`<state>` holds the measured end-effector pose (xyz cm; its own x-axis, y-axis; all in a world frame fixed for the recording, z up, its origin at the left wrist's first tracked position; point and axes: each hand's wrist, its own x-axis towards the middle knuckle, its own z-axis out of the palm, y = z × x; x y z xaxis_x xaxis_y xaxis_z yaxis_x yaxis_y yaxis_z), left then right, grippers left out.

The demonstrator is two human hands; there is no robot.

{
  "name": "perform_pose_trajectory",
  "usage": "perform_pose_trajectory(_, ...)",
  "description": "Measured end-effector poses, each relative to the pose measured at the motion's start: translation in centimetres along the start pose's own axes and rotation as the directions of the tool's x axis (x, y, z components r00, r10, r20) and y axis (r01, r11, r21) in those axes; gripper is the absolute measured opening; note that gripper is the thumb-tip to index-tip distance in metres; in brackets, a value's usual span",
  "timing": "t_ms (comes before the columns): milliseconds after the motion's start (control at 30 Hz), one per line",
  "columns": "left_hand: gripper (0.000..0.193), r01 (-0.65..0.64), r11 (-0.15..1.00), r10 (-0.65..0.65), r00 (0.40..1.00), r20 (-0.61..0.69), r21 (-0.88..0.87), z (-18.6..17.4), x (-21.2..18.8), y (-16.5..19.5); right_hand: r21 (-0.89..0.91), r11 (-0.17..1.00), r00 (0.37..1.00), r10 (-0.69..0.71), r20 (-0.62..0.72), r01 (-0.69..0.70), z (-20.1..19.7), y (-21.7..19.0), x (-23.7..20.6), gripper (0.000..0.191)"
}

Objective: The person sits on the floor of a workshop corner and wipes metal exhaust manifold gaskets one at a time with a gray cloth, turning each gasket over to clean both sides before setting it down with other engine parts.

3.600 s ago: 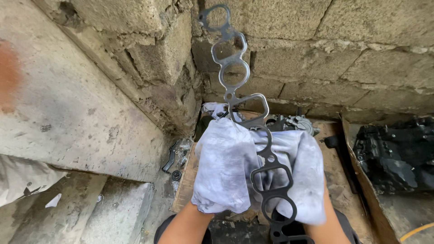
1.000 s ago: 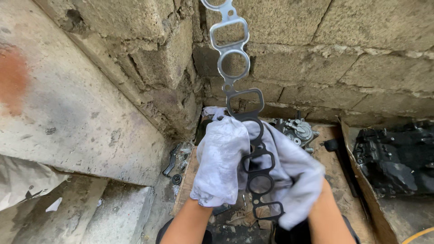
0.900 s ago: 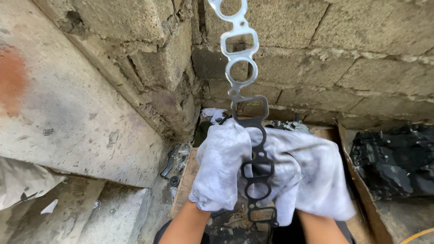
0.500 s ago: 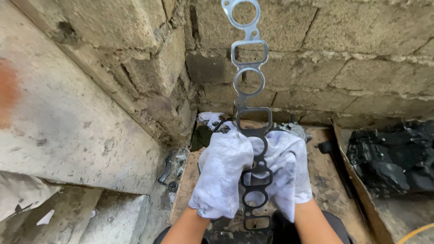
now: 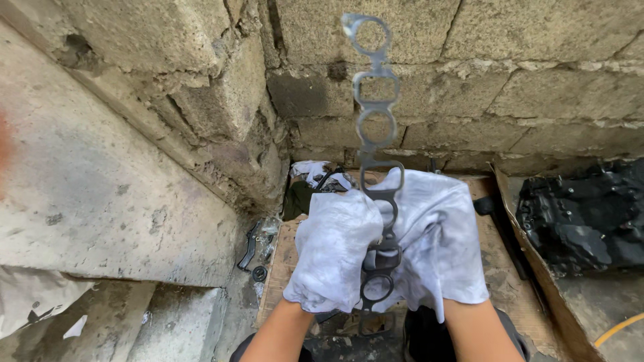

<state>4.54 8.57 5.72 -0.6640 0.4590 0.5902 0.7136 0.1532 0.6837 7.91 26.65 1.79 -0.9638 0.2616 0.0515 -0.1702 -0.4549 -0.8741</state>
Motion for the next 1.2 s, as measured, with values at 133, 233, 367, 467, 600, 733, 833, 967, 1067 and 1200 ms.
perform_pose_trajectory(133, 0.007, -0.145, 0.964, 0.128, 0.988, 0.09, 0.222, 1.1, 0.2, 0.8, -0.503, 0.851, 0.978, -0.202, -0.052, 0.149, 2.0, -1.0, -1.1, 0.024)
perform_pose_trajectory(233, 0.008, -0.16, 0.954, 0.161, 0.987, 0.017, 0.254, 1.4, 0.7, 0.3, -0.485, 0.809, 0.934, -0.353, 0.053, 0.333, 1.1, -0.9, -1.7, 0.02)
perform_pose_trajectory(367, 0.008, -0.049, 0.969, 0.075, 0.992, -0.097, 0.242, 1.4, 0.5, -2.1, -0.219, 0.971, 0.991, -0.071, 0.116, 0.095, -1.3, 0.9, -1.0, 0.015)
perform_pose_trajectory(467, 0.008, 0.0, 0.978, 0.009, 0.999, -0.042, 0.21, 2.8, -1.1, -3.7, -0.287, 0.949, 0.977, -0.069, 0.204, 0.127, -1.9, 3.7, -1.5, 0.012)
perform_pose_trajectory(600, 0.012, -0.008, 0.978, -0.039, 0.974, -0.223, -0.207, 4.9, -1.9, -5.4, 0.0, 0.999, 0.978, -0.053, 0.202, 0.055, -1.6, 6.8, -2.0, 0.021)
perform_pose_trajectory(733, 0.009, 0.08, 0.978, -0.147, 0.918, -0.368, -0.19, 4.0, -0.3, -6.5, -0.742, 0.422, 0.851, -0.327, 0.411, 0.52, -1.7, 7.4, -0.5, 0.031)
perform_pose_trajectory(833, 0.018, -0.045, 0.943, 0.166, 0.922, -0.351, 0.33, 3.0, -0.7, -5.7, -0.881, -0.073, 0.826, -0.319, 0.465, 0.468, -1.5, 7.6, 0.1, 0.033)
perform_pose_trajectory(967, 0.014, 0.162, 0.86, -0.023, 0.96, -0.28, 0.483, 3.7, -1.0, -5.6, -0.908, -0.171, 0.862, -0.289, 0.416, 0.381, -0.6, 7.5, -0.6, 0.026)
perform_pose_trajectory(1067, 0.004, 0.135, 0.951, -0.074, 0.973, -0.218, 0.28, 4.0, -0.5, -8.0, -0.752, -0.398, 0.715, -0.272, 0.644, 0.526, 0.3, 6.4, -1.2, 0.034)
perform_pose_trajectory(1200, 0.007, 0.199, 0.977, -0.213, 0.937, -0.277, -0.079, 3.7, -1.8, -10.5, -0.824, 0.115, 0.819, -0.249, 0.517, 0.555, 1.5, 4.2, -0.9, 0.035)
